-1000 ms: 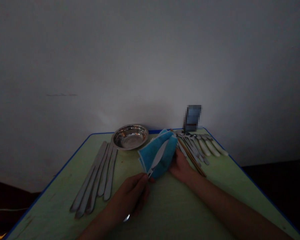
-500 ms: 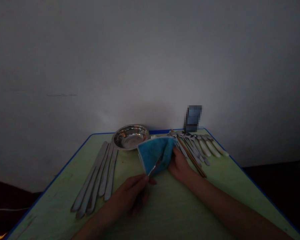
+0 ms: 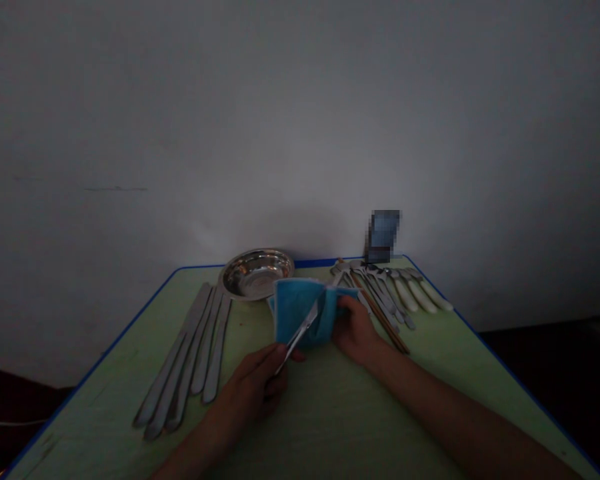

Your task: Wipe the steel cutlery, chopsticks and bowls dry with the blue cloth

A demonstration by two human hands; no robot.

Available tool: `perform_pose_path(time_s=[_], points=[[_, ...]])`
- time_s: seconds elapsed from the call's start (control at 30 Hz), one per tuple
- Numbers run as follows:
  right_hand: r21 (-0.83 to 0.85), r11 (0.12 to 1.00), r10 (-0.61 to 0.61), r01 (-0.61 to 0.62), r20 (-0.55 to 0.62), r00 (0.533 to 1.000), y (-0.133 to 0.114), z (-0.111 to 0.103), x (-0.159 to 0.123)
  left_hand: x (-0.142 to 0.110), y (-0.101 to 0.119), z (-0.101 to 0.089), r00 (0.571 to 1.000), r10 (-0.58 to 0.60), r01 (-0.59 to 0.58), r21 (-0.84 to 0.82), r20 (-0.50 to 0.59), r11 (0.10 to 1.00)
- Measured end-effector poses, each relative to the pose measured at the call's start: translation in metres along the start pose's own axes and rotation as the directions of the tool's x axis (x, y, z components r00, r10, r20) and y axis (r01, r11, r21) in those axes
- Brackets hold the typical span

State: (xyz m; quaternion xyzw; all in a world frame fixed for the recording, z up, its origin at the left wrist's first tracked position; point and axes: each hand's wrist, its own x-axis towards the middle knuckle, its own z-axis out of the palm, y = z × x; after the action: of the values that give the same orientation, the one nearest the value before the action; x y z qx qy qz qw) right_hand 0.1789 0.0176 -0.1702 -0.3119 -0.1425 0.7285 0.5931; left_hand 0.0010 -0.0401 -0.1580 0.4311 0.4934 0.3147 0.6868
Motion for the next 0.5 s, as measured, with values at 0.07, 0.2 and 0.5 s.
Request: perform_pose_path(time_s=[0.07,0.2,0.5], points=[[0.108,0.993,-0.048,0.052,-0.039,0.998,-0.0025,-0.002,0.0031,0.0009,0.0009,-0.0007,1.0,0.019,-0.019,-0.02,-0.005,1.0],[0.216,0.972,-0.097,0.089,0.025,0.995,-0.0064,-0.0057,0.0048,0.0035,0.0021,-0.0024,0.999,0.02,-0.022,-0.047,-0.027,0.999],[0.029,0.999,0.02,-0.025,0.163,0.986,-0.004,-0.0029,0.0032,0.0059,0.0022,-0.0018,1.0,0.027,-0.027,0.039,0.001,0.999]])
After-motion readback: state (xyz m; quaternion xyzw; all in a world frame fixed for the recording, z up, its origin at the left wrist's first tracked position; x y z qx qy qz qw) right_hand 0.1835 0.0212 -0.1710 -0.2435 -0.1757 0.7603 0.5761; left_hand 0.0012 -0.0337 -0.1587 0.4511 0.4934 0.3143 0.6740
